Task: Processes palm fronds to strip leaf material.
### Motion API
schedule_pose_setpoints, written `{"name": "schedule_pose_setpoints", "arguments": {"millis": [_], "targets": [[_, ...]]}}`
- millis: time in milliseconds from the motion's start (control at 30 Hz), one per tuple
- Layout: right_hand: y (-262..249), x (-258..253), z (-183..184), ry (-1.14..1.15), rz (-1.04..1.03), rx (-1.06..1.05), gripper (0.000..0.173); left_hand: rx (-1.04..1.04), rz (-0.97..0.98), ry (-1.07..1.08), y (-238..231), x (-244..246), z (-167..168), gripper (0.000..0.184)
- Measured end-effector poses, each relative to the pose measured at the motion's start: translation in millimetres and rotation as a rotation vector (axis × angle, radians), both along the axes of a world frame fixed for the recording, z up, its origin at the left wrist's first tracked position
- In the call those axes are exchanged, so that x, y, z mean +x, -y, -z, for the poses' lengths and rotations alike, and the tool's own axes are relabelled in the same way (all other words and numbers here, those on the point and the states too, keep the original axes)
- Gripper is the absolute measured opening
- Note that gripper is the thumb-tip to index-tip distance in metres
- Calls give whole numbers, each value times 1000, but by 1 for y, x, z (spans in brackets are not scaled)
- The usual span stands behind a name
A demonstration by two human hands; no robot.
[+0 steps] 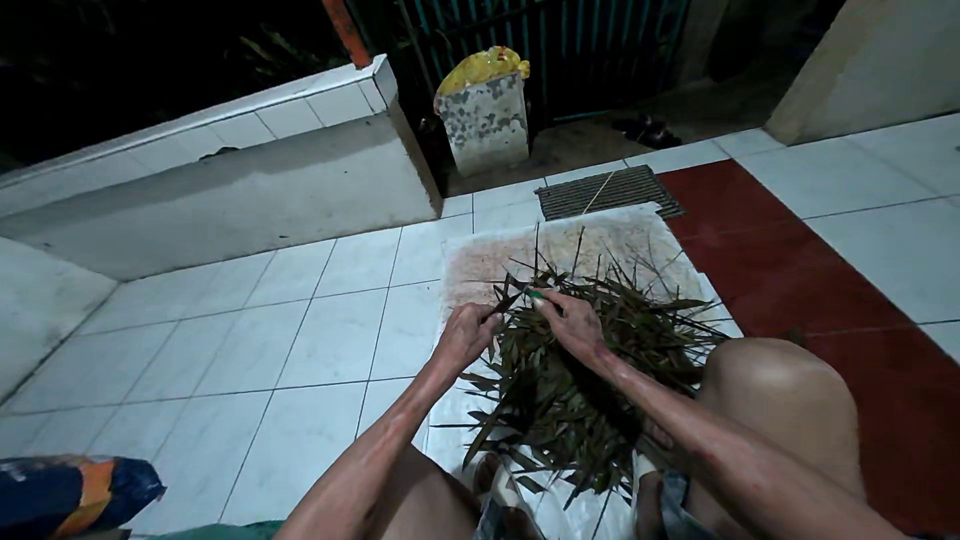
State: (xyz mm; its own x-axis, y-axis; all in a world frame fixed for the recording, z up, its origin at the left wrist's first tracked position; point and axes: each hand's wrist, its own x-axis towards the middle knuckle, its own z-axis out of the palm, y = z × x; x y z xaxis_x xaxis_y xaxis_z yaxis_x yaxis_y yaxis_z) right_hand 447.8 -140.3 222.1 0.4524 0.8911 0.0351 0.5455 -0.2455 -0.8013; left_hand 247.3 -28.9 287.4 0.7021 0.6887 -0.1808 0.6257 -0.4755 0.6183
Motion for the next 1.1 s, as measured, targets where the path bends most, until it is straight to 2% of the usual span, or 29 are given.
{"name": "schedule_pose_setpoints", "arguments": {"millis": [200,300,500,633,833,967,1033,1100], "targets": [[-8,33,3,-23,191,-11,37,-111,-11,15,0,-5,-3,34],[-9,43,1,-42,245,59,38,-105,-31,22,-3,-8,-4,34],[1,19,-6,-109,-129,-11,43,217,26,-151,-1,-3,-4,34],[1,14,-16,-98,-171,-90,43,334,40,-271,13,6,-15,33],[1,18,-16,-48,-61,-159,42,416,57,-315,22,4,-14,30],[-1,41,-12,-60,121,-179,41,397,58,-303,21,-1,-12,30],[-1,51,-12,-66,224,-116,41,364,53,-237,15,-5,-9,30],[1,53,-12,-109,237,33,40,316,39,-149,7,-8,-6,30]]}}
